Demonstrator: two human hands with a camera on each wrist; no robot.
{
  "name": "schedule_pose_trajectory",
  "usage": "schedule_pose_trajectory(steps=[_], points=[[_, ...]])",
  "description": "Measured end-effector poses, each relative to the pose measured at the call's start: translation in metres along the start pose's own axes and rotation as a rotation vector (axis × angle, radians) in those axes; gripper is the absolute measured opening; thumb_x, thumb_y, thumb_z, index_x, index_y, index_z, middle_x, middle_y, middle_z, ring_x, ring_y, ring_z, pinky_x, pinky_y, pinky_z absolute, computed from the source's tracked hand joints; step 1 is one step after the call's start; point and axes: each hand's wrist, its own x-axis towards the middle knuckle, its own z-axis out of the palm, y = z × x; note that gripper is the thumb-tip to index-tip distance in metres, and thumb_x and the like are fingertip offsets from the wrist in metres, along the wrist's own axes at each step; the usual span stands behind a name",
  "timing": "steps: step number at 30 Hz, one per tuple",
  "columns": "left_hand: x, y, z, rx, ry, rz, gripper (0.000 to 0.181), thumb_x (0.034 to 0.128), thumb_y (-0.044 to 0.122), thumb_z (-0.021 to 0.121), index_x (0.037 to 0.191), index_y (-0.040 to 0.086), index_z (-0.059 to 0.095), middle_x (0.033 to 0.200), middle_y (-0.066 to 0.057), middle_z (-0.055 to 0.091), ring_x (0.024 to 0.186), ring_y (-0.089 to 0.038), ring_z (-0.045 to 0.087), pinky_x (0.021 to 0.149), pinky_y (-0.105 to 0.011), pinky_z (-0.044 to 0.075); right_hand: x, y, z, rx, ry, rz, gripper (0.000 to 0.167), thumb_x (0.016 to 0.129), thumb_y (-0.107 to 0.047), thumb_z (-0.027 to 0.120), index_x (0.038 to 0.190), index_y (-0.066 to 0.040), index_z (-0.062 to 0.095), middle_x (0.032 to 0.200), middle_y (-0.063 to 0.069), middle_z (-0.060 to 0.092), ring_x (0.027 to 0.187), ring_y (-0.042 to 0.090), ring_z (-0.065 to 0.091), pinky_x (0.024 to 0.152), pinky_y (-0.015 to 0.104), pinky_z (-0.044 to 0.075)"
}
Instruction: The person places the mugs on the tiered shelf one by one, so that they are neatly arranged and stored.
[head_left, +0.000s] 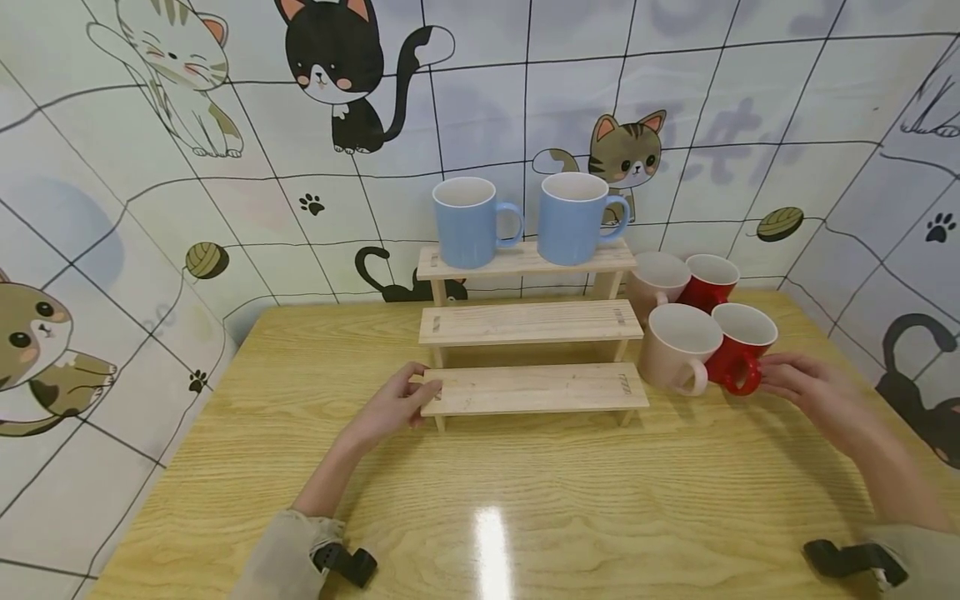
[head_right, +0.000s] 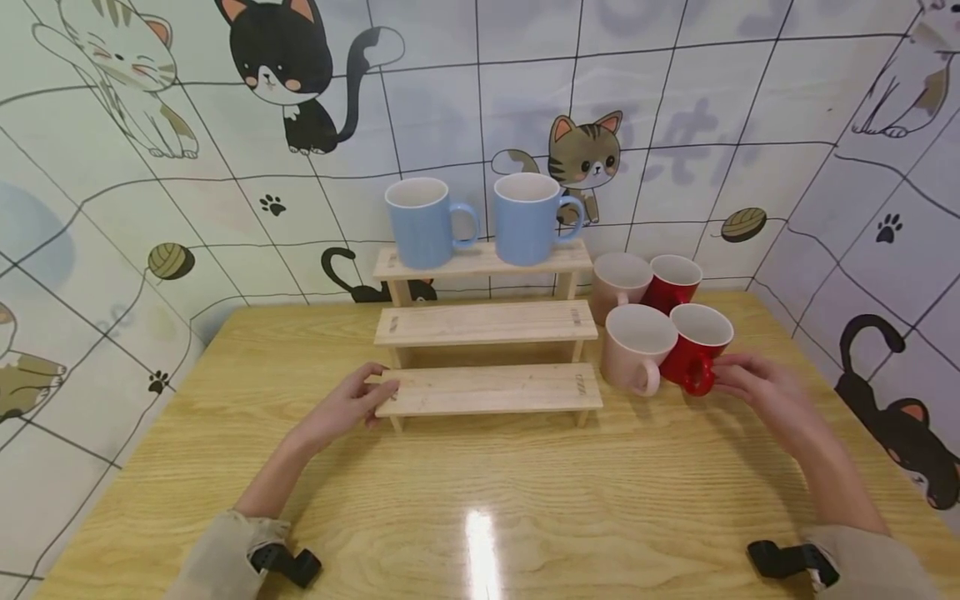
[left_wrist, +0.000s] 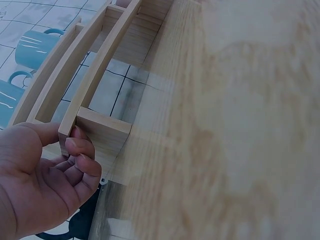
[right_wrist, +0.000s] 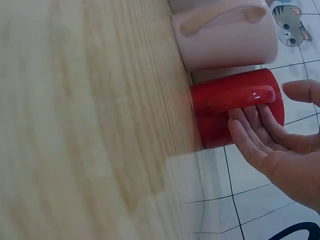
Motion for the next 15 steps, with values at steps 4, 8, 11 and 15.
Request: schedule_pose_trajectory(steps=[4,8,11,15], points=[[0.0,-0.001,0.0,-0.002,-0.004,0.001,0.044,0.1077,0.028,0.053,0.136,-0.002,0.037,0.073,-0.002,0.044,0.06,-0.017,0.041,0.062,-0.031,0.04,0.005,0.0,0.004,-0.051,-0.045,0.059,0.047,0.11,-0.028,0.044,0.132,0.014,0.048,0.108,-0.027,0.06,0.098,-0.011,0.059,0.08,0.013,0.048],[0.0,-0.001,0.0,-0.006,-0.008,0.001,0.042,0.108,0.028,0.052,0.135,-0.001,0.037,0.073,-0.002,0.044,0.06,-0.017,0.042,0.062,-0.031,0.04,0.009,0.0,0.006,-0.011,-0.064,0.062,0.039,0.11,-0.026,0.046,0.122,0.005,0.064,0.108,-0.024,0.064,0.099,-0.01,0.059,0.081,0.012,0.047],[0.0,-0.001,0.0,-0.01,-0.003,0.0,0.041,0.108,0.028,0.052,0.135,0.0,0.038,0.073,-0.001,0.044,0.059,-0.017,0.041,0.062,-0.03,0.039,0.011,0.0,0.007,0.033,-0.051,0.104,0.033,0.109,-0.027,0.047,0.117,-0.004,0.069,0.104,-0.025,0.063,0.095,-0.01,0.059,0.08,0.012,0.048],[0.0,-0.001,0.0,-0.016,0.002,-0.006,0.041,0.1077,0.03,0.053,0.135,0.003,0.038,0.072,-0.001,0.042,0.059,-0.017,0.04,0.062,-0.03,0.039,0.013,-0.001,0.009,0.036,-0.006,0.177,0.037,0.108,-0.034,0.051,0.121,-0.002,0.064,0.099,-0.023,0.063,0.09,-0.009,0.06,0.078,0.013,0.05]])
